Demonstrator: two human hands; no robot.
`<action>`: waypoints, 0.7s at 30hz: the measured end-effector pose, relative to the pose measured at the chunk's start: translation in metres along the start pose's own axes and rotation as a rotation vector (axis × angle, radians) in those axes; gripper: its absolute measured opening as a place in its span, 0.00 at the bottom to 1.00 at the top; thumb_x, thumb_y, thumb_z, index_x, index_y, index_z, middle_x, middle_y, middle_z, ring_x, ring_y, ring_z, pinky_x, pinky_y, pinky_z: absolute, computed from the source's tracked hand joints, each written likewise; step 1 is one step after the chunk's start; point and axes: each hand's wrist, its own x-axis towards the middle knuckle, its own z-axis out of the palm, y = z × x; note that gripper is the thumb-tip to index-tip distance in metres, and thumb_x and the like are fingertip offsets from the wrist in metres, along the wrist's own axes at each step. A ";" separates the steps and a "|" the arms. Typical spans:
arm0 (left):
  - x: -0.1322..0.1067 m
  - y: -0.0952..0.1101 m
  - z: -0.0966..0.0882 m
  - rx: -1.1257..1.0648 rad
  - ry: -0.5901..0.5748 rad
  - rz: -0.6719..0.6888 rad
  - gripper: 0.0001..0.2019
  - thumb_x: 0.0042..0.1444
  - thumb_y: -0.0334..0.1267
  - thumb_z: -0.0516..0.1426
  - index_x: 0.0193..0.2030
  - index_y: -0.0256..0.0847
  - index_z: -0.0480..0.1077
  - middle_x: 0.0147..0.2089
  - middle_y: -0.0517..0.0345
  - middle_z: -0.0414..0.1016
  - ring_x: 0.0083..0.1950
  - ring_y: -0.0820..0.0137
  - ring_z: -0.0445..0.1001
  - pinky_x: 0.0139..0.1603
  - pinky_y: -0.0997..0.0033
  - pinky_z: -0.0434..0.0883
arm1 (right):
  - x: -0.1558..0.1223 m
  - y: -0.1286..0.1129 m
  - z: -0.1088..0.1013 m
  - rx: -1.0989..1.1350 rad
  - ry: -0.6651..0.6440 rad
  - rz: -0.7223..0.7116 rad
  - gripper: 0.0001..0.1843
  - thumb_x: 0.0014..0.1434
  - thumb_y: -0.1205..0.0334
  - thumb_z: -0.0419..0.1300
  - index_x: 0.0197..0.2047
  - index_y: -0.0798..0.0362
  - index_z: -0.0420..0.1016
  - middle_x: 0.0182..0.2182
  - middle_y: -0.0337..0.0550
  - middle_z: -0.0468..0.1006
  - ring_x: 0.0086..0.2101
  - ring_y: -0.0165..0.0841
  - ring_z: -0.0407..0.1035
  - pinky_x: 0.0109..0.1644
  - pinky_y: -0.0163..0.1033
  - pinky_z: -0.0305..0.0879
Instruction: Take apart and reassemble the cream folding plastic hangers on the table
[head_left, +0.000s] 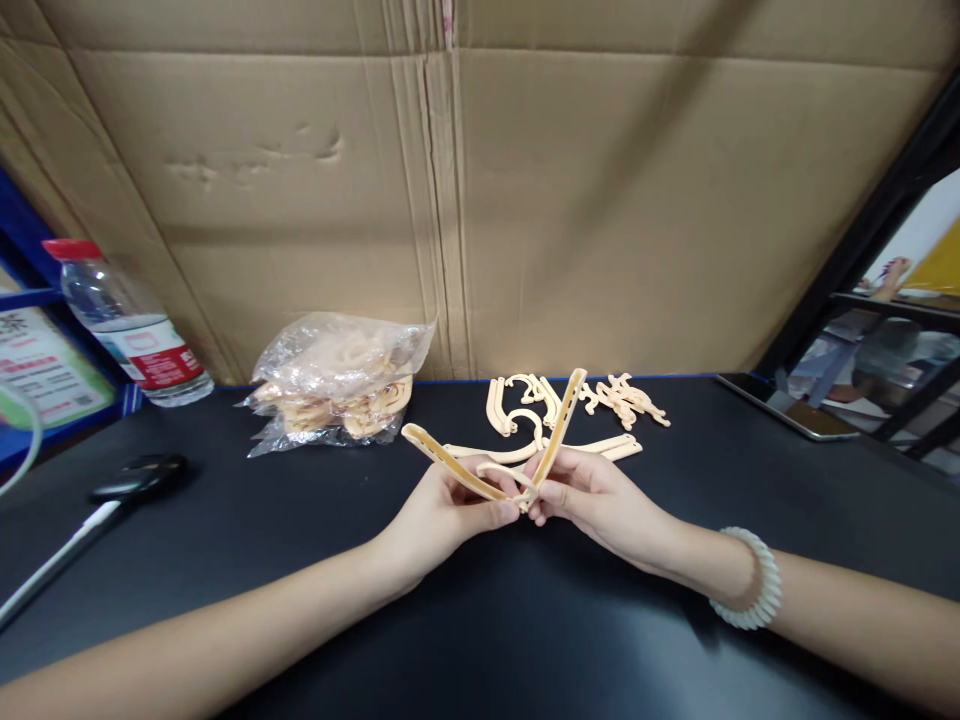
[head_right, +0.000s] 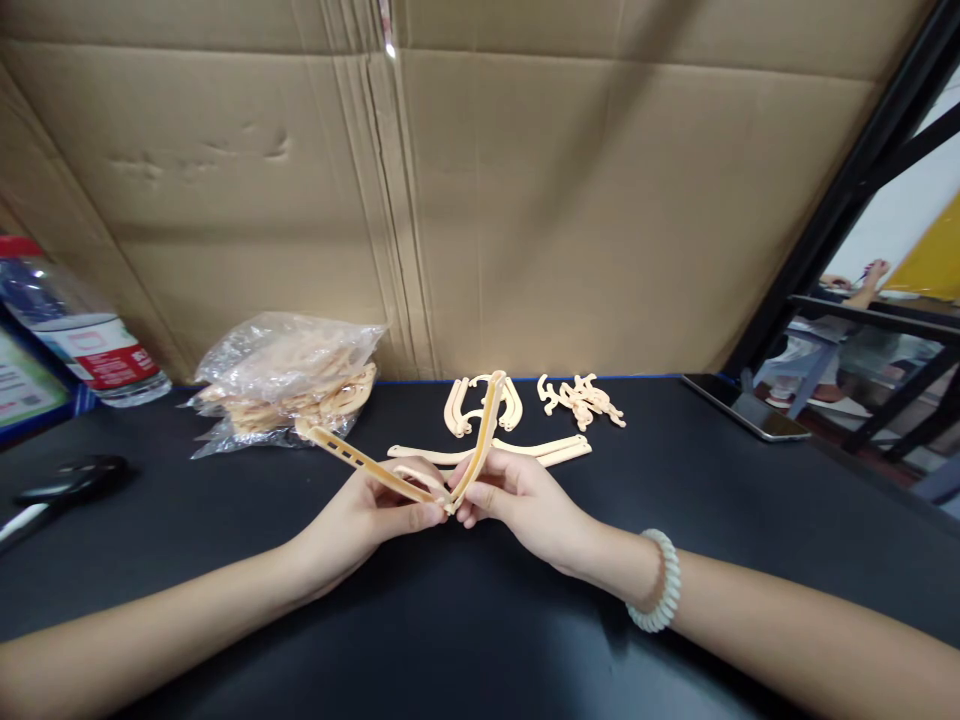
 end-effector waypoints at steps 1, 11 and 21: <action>0.000 0.000 0.000 -0.014 -0.010 0.009 0.03 0.50 0.30 0.66 0.30 0.38 0.77 0.33 0.60 0.80 0.37 0.70 0.78 0.44 0.70 0.72 | 0.000 0.000 0.000 0.005 -0.002 0.000 0.10 0.57 0.57 0.66 0.39 0.55 0.75 0.33 0.40 0.75 0.31 0.26 0.69 0.39 0.35 0.68; 0.000 -0.002 -0.004 -0.044 -0.020 0.008 0.04 0.49 0.29 0.67 0.28 0.37 0.76 0.30 0.61 0.78 0.35 0.73 0.75 0.40 0.75 0.69 | 0.001 0.004 -0.001 -0.003 -0.009 -0.022 0.11 0.58 0.57 0.66 0.39 0.55 0.74 0.33 0.39 0.74 0.31 0.26 0.69 0.40 0.36 0.68; 0.000 -0.006 -0.005 -0.027 0.035 -0.005 0.06 0.45 0.31 0.69 0.26 0.37 0.76 0.28 0.61 0.77 0.34 0.72 0.74 0.37 0.74 0.68 | 0.000 -0.002 0.002 -0.158 -0.013 -0.067 0.07 0.59 0.60 0.64 0.37 0.55 0.76 0.31 0.38 0.75 0.29 0.26 0.70 0.36 0.34 0.69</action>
